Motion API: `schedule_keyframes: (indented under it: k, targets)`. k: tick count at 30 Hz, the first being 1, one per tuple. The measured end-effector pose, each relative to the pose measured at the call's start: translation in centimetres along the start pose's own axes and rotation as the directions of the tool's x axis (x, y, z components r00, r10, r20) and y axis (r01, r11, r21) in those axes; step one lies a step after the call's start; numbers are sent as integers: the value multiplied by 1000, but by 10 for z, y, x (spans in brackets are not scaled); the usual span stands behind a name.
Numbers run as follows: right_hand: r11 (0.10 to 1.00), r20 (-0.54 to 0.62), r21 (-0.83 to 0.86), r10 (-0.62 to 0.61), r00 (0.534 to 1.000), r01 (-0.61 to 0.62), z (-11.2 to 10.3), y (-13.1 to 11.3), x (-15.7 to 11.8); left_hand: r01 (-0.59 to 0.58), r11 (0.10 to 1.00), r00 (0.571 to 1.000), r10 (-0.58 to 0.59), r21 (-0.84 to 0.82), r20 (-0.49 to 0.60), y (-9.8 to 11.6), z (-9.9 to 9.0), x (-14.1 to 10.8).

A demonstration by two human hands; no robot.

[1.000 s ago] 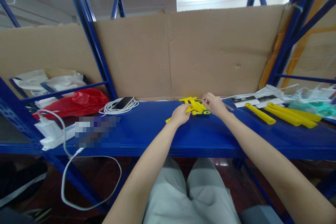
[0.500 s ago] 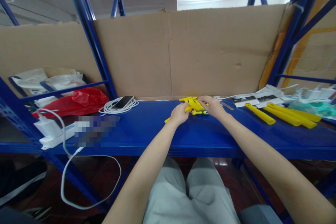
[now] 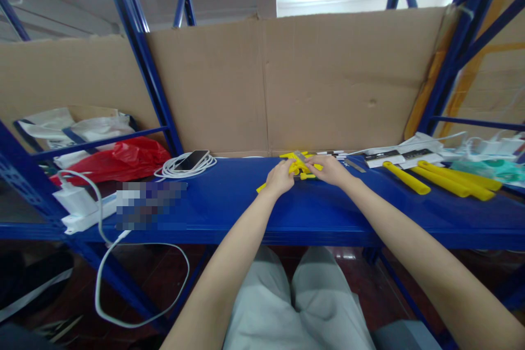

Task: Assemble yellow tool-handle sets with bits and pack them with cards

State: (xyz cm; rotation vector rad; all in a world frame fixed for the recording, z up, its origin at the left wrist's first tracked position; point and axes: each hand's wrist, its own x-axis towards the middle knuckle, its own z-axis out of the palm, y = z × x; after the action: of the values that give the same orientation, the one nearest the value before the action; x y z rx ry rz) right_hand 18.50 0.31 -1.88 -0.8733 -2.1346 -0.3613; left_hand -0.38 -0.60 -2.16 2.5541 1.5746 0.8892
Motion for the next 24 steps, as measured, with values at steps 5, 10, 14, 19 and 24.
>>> schedule_keyframes:
  k: [5, 10, 14, 19, 24]
  targets:
    - [1000, 30, -3, -8, 1000, 8, -2, -4, 1, -34, 991, 996, 22, 129, 88, 2, -3, -3]
    - [999, 45, 40, 31, 999, -33, -7, -7, 0, -76, 972, 988, 44, 222, 148, 2, -3, -3]
    - [982, 70, 124, 138, 988, -145, -10, -8, 1, -100, 963, 985, 61, 250, 159, 0, -2, -2]
    - [866, 32, 361, 360, 932, -347, -5, -2, 2, -105, 964, 986, 69, 243, 154, 0, -3, -2]
    - [669, 76, 561, 544, 836, -487, 6, 5, 4, -117, 965, 983, 78, 236, 168, 3, -4, -3]
